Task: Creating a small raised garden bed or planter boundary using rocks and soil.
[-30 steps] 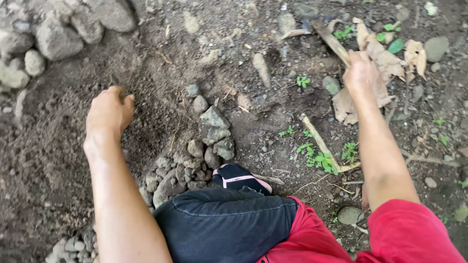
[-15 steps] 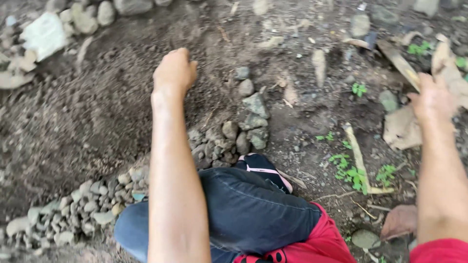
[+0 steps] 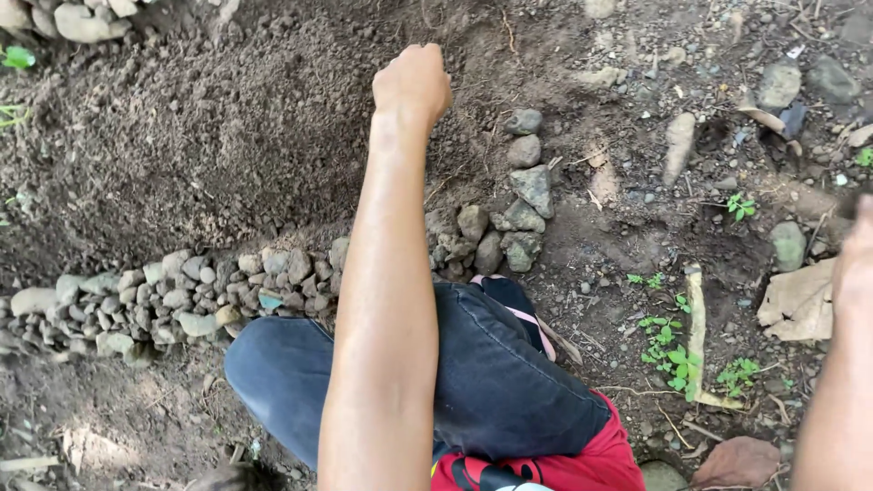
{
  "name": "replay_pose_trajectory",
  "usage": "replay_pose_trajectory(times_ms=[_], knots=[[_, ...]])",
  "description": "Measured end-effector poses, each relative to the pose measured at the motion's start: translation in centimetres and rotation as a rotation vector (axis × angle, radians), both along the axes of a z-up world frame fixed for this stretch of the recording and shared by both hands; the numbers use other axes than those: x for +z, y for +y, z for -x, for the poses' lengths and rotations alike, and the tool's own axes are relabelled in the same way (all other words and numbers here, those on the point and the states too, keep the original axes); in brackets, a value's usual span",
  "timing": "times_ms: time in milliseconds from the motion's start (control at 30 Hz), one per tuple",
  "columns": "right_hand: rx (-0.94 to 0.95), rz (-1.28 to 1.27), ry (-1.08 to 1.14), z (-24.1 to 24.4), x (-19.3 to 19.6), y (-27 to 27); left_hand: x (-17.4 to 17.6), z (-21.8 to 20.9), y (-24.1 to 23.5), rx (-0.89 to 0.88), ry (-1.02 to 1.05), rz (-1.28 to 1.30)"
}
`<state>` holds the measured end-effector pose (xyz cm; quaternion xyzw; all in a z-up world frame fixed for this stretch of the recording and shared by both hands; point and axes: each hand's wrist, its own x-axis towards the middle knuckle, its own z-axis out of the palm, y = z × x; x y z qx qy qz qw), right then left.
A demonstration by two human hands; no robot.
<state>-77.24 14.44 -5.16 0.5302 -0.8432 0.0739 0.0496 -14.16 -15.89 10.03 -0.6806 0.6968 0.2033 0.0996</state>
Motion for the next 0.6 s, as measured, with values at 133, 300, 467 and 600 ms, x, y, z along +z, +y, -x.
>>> replay_pose_trajectory(times_ms=[133, 300, 467, 600], knots=[[0.078, 0.094, -0.659, -19.9, 14.0, -9.4, -0.4, 0.4, 0.0, -0.002, -0.012, 0.013], [0.294, 0.095, -1.039, -30.9, 8.5, -19.5, -1.1, -0.3, 0.6, 0.002, -0.016, 0.051], [0.380, -0.011, -1.072, -38.6, 3.4, -26.6, -1.1, -0.4, 0.9, -0.002, -0.058, 0.055], [0.348, -0.121, -0.936, -40.0, 0.5, -27.6, -0.4, -1.2, 1.2, -0.012, -0.056, 0.026]])
